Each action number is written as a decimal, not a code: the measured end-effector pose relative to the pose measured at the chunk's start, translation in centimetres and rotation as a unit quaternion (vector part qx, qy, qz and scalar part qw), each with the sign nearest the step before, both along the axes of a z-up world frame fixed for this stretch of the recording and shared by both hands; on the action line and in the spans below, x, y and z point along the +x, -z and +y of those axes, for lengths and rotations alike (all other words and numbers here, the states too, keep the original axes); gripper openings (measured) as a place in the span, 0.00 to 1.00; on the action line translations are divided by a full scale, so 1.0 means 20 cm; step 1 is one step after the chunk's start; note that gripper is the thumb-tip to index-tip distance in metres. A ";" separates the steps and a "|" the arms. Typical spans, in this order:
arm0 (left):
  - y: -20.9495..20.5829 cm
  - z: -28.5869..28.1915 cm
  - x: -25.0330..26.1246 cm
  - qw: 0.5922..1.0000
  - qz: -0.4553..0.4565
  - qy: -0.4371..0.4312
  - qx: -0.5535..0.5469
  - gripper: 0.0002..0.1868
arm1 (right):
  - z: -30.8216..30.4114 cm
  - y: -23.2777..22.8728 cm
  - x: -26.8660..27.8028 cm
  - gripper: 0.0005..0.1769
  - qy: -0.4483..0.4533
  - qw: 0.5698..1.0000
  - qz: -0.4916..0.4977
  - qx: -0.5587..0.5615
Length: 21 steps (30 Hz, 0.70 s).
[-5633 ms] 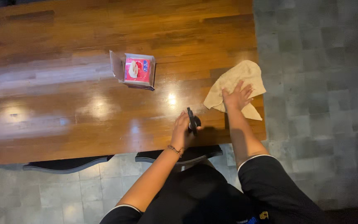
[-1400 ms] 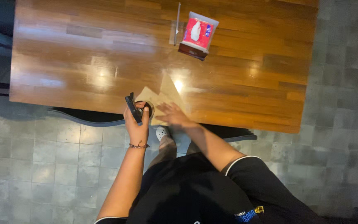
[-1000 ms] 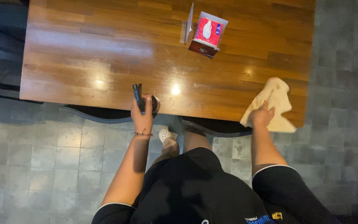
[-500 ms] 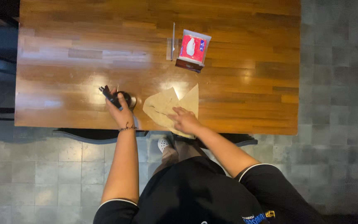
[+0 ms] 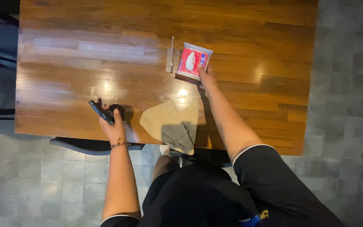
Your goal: The person wipes down several wooden tables using a spray bottle and a cloth, and then organizes items on the tables including tissue boxes and flower vases.
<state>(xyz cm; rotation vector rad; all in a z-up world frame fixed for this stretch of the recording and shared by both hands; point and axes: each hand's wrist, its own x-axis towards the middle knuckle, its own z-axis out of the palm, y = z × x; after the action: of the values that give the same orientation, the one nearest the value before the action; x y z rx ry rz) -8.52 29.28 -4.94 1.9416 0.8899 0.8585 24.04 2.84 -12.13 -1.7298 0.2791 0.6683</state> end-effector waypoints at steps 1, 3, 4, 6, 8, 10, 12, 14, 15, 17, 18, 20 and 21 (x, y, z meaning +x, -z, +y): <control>0.00 0.00 -0.01 1.000 0.014 -0.004 -0.020 0.27 | 0.01 -0.01 0.00 0.42 0.013 1.000 0.002 -0.002; 0.01 0.00 -0.02 0.997 0.041 -0.010 -0.060 0.32 | 0.02 -0.01 0.00 0.41 0.019 1.000 0.017 0.013; 0.03 -0.01 -0.03 0.998 0.051 -0.005 -0.032 0.36 | 0.02 0.00 0.00 0.40 0.022 0.999 0.023 0.021; 0.07 -0.06 -0.10 0.997 0.069 0.002 0.024 0.45 | 0.01 0.02 0.01 0.40 0.016 0.998 0.045 0.035; 0.16 -0.19 -0.20 0.994 0.079 -0.031 -0.061 0.41 | -0.02 0.05 0.02 0.39 0.016 0.996 0.059 0.060; 0.25 -0.41 -0.29 0.979 0.084 -0.111 -0.147 0.36 | -0.05 0.04 0.02 0.39 0.024 0.993 0.063 0.098; 0.28 -0.59 -0.28 0.978 0.164 -0.055 -0.113 0.27 | -0.11 0.01 0.01 0.38 0.023 0.992 0.077 0.102; 0.25 -0.70 -0.15 0.962 0.209 0.023 -0.172 0.31 | -0.17 -0.05 0.02 0.37 0.034 0.986 0.097 0.130; 0.22 -0.72 -0.05 0.973 0.104 0.089 -0.185 0.32 | -0.20 -0.07 0.01 0.36 0.044 0.980 0.114 0.156; 0.17 -0.64 0.22 0.975 0.036 0.195 -0.100 0.35 | -0.25 -0.09 0.00 0.34 0.053 0.970 0.131 0.197; 0.15 -0.58 0.38 0.969 0.073 0.235 -0.002 0.37 | -0.28 -0.10 0.00 0.33 0.052 0.967 0.131 0.214; 0.12 -0.48 0.73 0.966 0.089 0.235 -0.067 0.41 | -0.32 -0.10 0.00 0.31 0.055 0.960 0.127 0.244; 0.11 -0.43 0.88 0.965 0.071 0.249 -0.033 0.43 | -0.33 -0.09 0.00 0.31 0.059 0.957 0.123 0.257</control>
<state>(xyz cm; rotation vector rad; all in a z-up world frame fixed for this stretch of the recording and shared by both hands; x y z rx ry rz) 9.16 20.78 -7.14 2.0561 0.4608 0.3933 24.01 -3.75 -10.29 -1.1261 0.3433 0.7897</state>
